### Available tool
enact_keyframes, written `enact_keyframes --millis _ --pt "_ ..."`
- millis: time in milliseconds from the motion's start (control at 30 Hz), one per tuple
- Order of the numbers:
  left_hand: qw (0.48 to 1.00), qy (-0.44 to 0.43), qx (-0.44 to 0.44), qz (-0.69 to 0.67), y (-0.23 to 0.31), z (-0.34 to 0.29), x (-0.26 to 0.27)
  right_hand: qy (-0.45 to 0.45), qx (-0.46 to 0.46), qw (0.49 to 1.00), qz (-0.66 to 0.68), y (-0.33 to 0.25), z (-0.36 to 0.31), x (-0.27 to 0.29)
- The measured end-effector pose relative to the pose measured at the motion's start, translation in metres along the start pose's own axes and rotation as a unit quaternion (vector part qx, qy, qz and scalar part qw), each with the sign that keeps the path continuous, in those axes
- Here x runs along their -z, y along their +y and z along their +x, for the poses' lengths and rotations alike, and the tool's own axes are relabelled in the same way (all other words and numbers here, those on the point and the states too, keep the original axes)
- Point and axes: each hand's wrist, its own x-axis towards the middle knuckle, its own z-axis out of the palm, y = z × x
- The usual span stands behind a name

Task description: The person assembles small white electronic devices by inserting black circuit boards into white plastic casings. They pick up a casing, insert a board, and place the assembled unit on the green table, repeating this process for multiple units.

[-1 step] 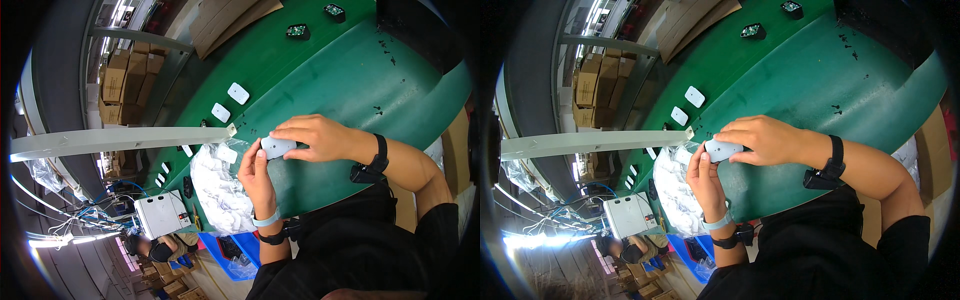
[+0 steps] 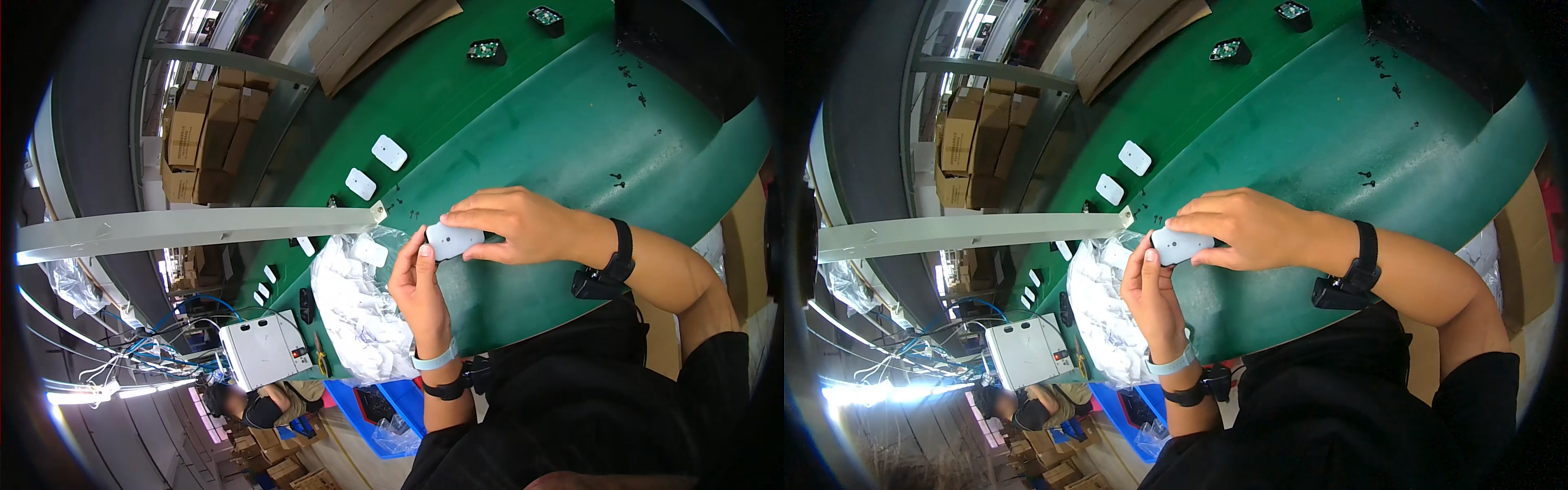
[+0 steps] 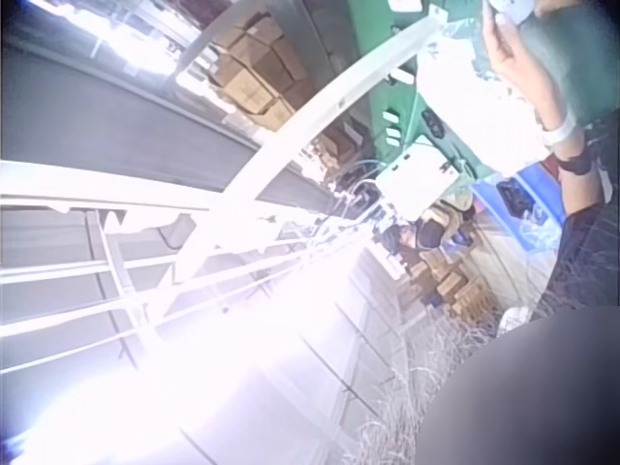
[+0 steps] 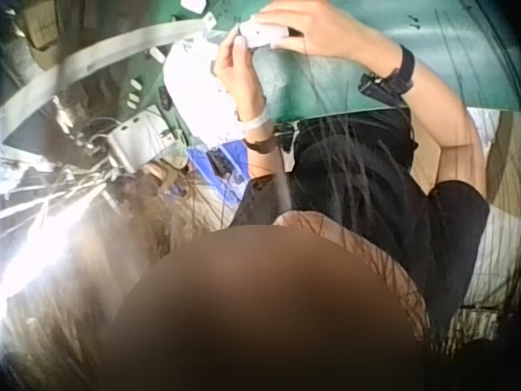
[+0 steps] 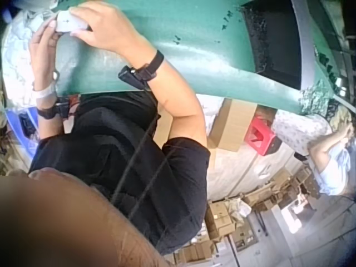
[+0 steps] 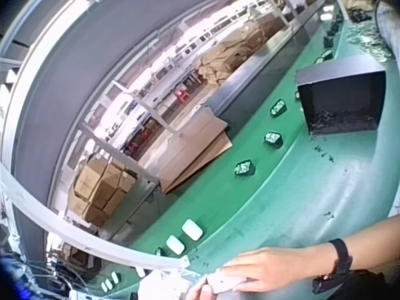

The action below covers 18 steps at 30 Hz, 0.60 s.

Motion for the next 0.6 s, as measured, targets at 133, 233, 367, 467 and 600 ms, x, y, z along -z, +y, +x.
enact_keyframes --millis 133,233,367,467,600 --pt "1.000 -0.010 -0.007 0.008 -0.0050 -0.0001 0.0017 -0.004 -0.002 1.000 -0.004 0.0006 -0.0006 0.0011" --pt "1.000 -0.017 -0.001 -0.020 -0.0055 -0.0002 0.0039 -0.007 -0.003 1.000 -0.008 0.0012 -0.0001 0.0001" --pt "0.999 -0.017 0.005 -0.030 -0.0083 0.0001 0.0057 -0.031 -0.023 0.999 -0.011 0.0021 -0.0031 0.0007" --pt "0.999 -0.016 0.006 -0.031 -0.0081 -0.0009 0.0030 -0.026 -0.024 0.999 -0.010 0.0027 -0.0034 0.0005" --pt "1.000 -0.012 0.008 -0.027 -0.0042 -0.0019 -0.0014 -0.021 -0.032 0.999 0.003 -0.0009 -0.0002 0.0012"
